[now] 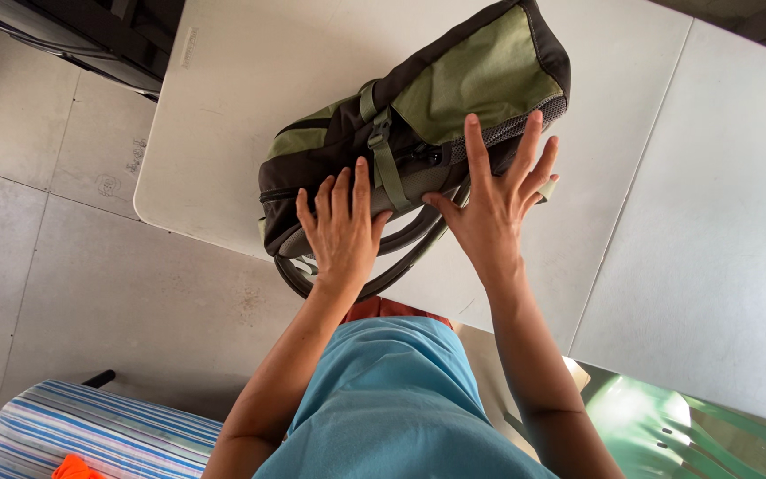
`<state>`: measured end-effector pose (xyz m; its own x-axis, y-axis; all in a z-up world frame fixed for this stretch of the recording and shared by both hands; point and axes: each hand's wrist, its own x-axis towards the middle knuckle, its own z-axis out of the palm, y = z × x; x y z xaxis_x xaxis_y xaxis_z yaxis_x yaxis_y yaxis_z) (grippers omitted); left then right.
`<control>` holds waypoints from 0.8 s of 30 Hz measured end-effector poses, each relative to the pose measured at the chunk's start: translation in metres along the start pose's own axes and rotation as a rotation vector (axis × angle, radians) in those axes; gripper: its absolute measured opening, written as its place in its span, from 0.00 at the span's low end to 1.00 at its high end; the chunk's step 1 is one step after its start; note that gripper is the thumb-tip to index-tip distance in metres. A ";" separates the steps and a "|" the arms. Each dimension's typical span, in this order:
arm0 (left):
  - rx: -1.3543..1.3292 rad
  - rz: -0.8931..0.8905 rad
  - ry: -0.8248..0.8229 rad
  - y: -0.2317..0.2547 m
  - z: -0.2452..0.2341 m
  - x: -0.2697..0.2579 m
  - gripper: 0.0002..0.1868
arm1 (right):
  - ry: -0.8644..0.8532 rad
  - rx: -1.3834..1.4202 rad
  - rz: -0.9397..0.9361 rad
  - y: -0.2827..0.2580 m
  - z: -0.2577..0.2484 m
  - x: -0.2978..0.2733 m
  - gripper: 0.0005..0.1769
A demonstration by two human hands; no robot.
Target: The person places a patterned pouch and a blue cylindrical case into a drawer, then closes it. They then handle a green backpack on a table, opening and closing its zippers and adjusting straps.
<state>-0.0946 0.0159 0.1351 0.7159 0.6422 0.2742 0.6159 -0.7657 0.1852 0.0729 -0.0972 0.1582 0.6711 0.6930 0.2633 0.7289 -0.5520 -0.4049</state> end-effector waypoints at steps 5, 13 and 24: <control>0.000 -0.058 -0.034 -0.015 0.002 -0.009 0.47 | -0.003 0.056 0.004 0.007 0.007 0.004 0.56; -0.008 -0.090 0.001 -0.018 0.006 -0.012 0.35 | 0.044 0.006 -0.070 0.014 0.013 0.008 0.39; 0.040 -0.062 0.041 -0.022 0.004 -0.011 0.30 | -0.167 0.018 0.019 0.008 -0.041 -0.011 0.58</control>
<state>-0.1149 0.0262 0.1242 0.6619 0.6860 0.3022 0.6721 -0.7216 0.1659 0.0774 -0.1281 0.1883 0.6520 0.7506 0.1073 0.7128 -0.5585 -0.4242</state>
